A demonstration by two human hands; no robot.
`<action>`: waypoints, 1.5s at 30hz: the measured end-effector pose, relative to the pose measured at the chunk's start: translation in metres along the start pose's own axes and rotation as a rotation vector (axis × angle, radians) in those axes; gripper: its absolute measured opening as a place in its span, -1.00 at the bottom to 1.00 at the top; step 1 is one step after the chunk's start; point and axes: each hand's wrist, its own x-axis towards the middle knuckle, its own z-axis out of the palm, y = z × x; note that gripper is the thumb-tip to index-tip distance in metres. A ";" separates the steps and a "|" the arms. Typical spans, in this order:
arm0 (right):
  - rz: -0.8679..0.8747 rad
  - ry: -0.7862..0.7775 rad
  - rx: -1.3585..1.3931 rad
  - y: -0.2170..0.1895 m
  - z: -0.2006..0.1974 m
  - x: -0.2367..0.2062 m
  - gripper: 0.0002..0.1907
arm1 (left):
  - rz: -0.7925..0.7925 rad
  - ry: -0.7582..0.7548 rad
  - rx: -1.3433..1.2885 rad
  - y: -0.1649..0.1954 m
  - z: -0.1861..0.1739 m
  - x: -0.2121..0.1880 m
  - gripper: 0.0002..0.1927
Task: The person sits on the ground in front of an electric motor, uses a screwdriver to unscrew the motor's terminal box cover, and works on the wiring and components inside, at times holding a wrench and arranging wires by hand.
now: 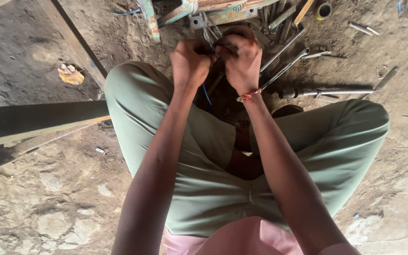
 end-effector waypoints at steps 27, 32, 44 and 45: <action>-0.292 0.078 -0.505 -0.026 -0.028 -0.047 -0.57 | 0.148 0.144 0.311 0.038 -0.017 -0.030 -0.75; -0.452 0.078 -0.709 -0.016 -0.019 -0.037 -0.61 | 0.184 0.184 0.274 0.033 -0.020 -0.031 -0.73; -0.478 -0.032 -0.648 -0.027 -0.015 -0.051 -0.72 | 0.017 0.098 0.271 0.032 -0.023 -0.025 -0.81; -0.478 -0.115 -0.623 -0.028 -0.016 -0.055 -0.69 | 0.038 0.119 0.269 0.032 -0.024 -0.025 -0.77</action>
